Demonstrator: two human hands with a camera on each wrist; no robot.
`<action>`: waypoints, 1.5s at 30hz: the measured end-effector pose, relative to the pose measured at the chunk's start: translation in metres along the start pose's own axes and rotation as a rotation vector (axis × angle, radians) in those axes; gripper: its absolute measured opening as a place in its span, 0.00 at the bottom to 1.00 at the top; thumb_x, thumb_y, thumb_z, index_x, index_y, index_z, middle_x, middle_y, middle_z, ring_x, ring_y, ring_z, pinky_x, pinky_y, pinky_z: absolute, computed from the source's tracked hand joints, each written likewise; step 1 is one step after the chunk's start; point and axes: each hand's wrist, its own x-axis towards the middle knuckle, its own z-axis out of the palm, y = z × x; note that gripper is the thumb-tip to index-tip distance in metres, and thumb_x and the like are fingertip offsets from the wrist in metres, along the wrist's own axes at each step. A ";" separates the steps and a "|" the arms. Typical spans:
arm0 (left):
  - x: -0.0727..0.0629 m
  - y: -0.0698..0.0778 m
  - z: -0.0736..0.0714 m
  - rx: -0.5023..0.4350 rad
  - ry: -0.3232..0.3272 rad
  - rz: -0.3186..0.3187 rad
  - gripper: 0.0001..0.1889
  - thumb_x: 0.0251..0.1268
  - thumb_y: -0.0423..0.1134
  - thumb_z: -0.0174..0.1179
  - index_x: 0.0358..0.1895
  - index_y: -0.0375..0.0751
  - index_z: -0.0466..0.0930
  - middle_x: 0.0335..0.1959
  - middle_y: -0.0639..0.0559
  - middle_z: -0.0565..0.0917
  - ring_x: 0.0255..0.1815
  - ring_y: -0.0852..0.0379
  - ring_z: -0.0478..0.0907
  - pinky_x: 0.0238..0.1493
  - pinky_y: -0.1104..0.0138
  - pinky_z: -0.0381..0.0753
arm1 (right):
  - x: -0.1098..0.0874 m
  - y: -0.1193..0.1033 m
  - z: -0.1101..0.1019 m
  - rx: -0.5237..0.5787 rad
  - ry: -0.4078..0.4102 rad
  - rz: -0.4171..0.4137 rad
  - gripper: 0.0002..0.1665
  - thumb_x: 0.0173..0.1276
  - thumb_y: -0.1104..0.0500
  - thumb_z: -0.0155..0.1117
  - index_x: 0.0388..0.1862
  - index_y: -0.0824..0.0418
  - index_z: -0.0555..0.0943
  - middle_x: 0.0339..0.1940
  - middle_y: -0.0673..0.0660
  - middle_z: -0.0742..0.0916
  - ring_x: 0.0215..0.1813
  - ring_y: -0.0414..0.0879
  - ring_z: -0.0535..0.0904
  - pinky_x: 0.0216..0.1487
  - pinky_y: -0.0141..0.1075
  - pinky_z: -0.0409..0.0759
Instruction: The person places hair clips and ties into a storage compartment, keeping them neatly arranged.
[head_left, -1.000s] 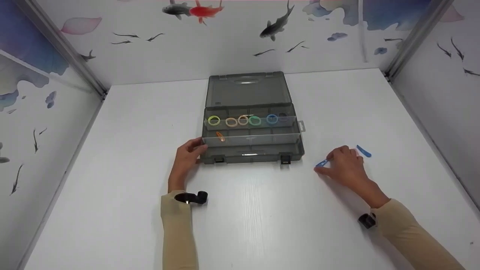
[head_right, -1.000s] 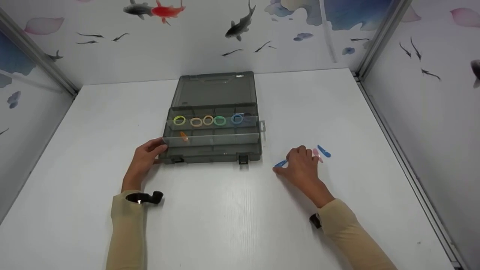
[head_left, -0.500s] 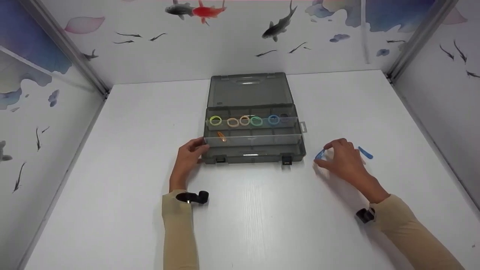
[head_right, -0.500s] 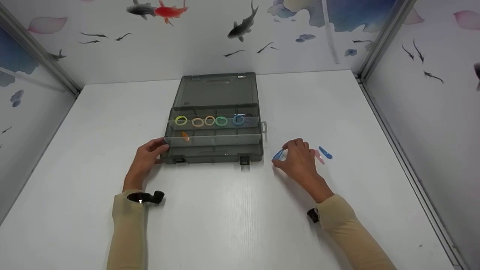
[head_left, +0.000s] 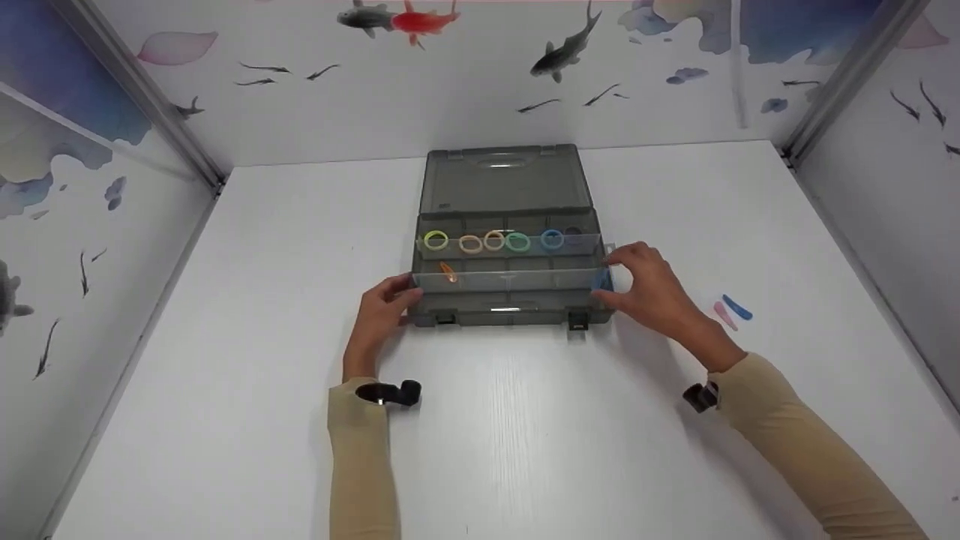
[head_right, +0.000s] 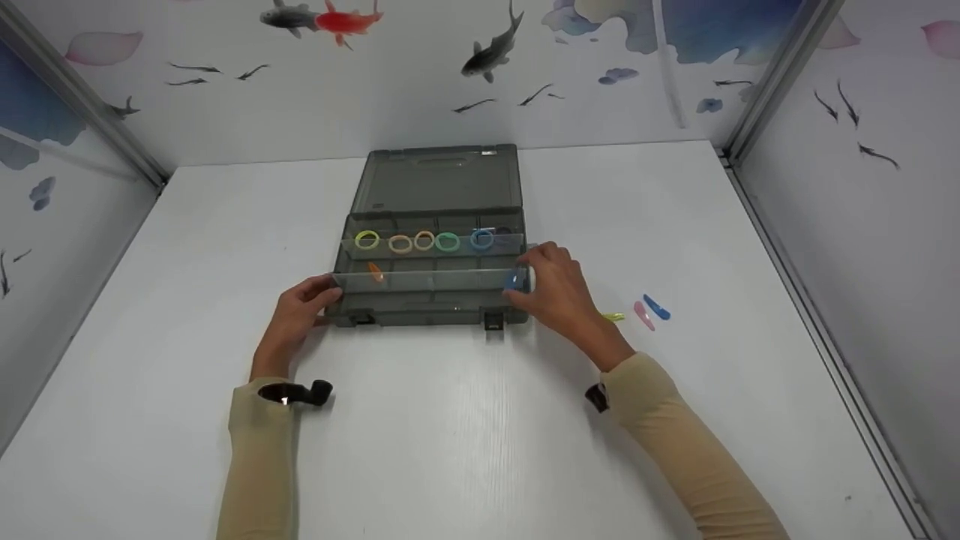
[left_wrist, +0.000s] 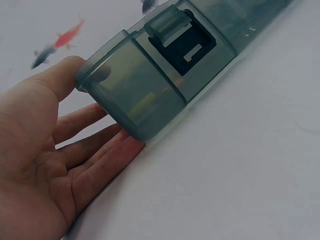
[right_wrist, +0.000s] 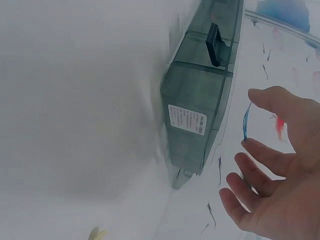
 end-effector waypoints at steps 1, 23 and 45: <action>0.000 0.000 0.001 -0.001 0.000 -0.003 0.26 0.71 0.47 0.62 0.69 0.47 0.73 0.67 0.47 0.77 0.65 0.50 0.76 0.60 0.56 0.81 | 0.003 -0.003 0.001 0.008 -0.009 -0.006 0.31 0.64 0.56 0.72 0.62 0.69 0.77 0.65 0.70 0.74 0.68 0.66 0.68 0.68 0.61 0.69; -0.001 0.000 0.000 -0.001 0.019 0.003 0.25 0.70 0.47 0.63 0.68 0.48 0.74 0.65 0.47 0.79 0.64 0.50 0.77 0.58 0.58 0.81 | 0.084 -0.069 0.044 -0.062 -0.130 -0.177 0.33 0.65 0.51 0.73 0.66 0.61 0.76 0.66 0.64 0.75 0.68 0.61 0.71 0.70 0.59 0.68; -0.001 0.001 0.000 0.011 0.010 0.007 0.27 0.70 0.47 0.63 0.69 0.46 0.74 0.67 0.45 0.78 0.65 0.48 0.76 0.58 0.57 0.80 | 0.131 -0.094 0.077 -0.081 -0.346 -0.216 0.28 0.66 0.51 0.72 0.64 0.56 0.80 0.71 0.59 0.73 0.75 0.58 0.64 0.78 0.62 0.54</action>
